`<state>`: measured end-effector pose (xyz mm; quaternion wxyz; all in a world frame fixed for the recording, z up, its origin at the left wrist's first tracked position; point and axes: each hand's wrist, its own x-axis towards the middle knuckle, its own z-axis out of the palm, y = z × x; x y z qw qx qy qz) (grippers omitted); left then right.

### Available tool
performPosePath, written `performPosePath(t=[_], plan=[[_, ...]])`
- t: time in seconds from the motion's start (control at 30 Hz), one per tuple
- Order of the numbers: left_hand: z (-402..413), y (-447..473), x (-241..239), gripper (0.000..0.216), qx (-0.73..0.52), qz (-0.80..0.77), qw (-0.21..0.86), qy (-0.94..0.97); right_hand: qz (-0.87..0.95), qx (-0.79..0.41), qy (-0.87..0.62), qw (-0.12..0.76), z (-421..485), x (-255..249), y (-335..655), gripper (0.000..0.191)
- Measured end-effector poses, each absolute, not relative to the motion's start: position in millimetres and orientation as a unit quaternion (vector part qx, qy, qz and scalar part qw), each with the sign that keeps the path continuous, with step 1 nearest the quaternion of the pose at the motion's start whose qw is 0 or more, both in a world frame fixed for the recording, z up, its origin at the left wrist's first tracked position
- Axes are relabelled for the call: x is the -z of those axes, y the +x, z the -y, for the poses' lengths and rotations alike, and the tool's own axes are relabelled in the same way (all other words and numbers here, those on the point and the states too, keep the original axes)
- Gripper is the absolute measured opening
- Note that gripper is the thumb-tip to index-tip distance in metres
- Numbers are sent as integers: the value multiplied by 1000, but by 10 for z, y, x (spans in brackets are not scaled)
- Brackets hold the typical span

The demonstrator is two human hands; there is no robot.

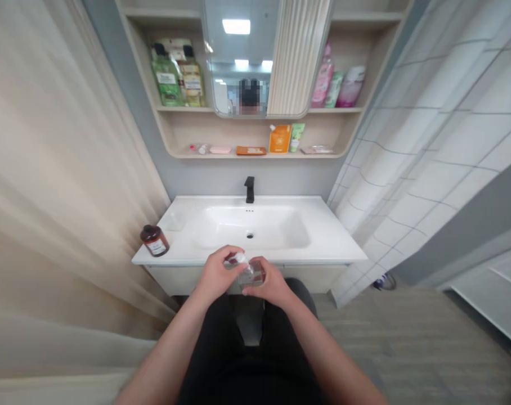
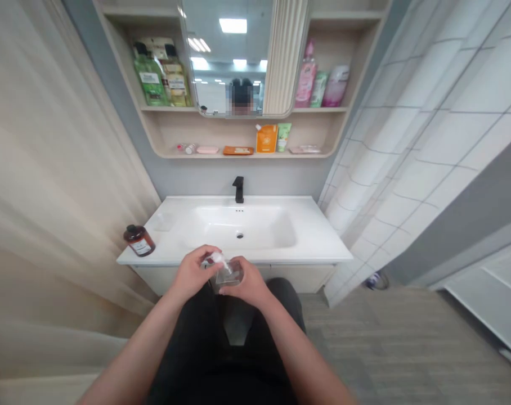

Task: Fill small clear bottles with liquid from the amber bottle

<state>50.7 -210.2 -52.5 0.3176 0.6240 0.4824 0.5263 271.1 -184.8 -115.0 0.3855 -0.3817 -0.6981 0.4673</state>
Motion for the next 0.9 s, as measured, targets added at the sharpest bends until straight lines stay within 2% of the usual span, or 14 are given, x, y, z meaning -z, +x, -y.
performPosePath(t=[0.37,0.5,0.67,0.8,0.9], plan=[[1861,205,512,34,-538,-464,384,590,700,-424,-425,387,1522,1164,2605,80],[1767,-123,718,38,-550,-517,362,547,712,-405,-419,392,1232,1194,2684,79],[1582,-657,1176,54,-609,-592,360,386,693,-361,-454,429,726,1298,2921,77],[1435,-992,1518,55,-597,-686,259,325,667,-336,-487,452,320,1437,3161,81],[1396,-1143,1649,47,-502,-768,132,374,651,-336,-511,450,117,1569,3302,88]])
